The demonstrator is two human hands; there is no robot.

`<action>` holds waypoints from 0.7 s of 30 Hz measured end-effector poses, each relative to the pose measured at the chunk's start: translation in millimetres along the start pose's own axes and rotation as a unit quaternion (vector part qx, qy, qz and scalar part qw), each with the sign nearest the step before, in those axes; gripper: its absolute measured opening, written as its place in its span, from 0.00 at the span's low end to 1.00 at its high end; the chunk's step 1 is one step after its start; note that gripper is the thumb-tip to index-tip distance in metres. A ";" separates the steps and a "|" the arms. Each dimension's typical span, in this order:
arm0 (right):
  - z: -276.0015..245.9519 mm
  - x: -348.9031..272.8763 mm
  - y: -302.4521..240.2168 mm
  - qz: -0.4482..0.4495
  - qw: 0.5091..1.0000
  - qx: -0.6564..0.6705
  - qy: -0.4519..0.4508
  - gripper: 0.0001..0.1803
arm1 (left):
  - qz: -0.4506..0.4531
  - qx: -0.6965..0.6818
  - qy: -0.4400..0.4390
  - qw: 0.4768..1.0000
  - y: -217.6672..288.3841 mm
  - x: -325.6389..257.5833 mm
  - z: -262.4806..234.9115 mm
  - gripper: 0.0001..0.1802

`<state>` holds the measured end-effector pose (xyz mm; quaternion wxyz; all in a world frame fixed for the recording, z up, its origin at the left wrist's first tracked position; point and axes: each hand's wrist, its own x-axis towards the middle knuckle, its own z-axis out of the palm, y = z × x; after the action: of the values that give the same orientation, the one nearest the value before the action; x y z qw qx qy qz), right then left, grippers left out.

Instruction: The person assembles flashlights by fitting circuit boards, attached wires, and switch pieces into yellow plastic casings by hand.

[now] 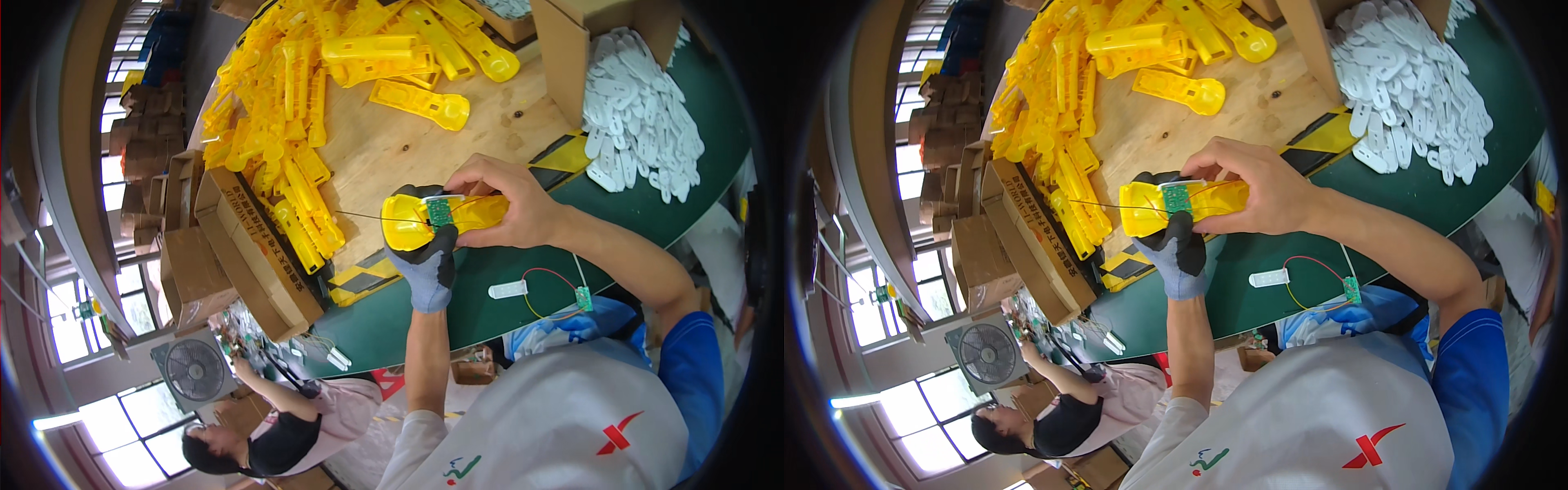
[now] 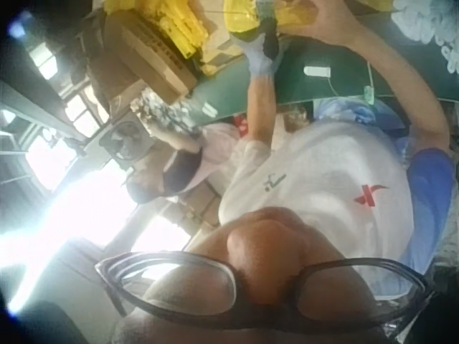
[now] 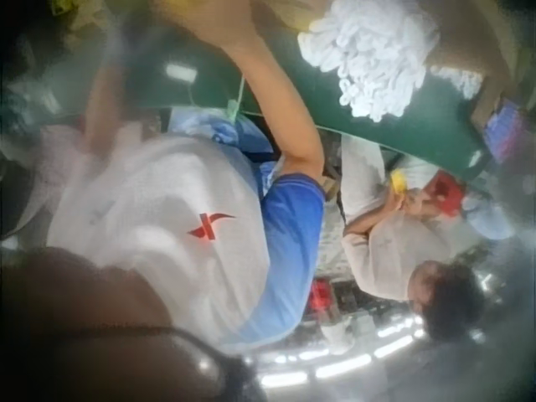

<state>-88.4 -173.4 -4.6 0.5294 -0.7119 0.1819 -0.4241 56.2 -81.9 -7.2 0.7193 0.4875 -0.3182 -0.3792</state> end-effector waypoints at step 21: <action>-64.2 -57.1 -69.3 -0.051 0.973 -0.224 0.004 0.29 | 0.228 0.139 -0.156 0.951 35.8 -11.0 13.5 0.44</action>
<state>-185.5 -145.6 40.0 0.3338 -0.8188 0.2382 -0.4019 47.9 -70.2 29.9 0.6532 0.4317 -0.5787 -0.2284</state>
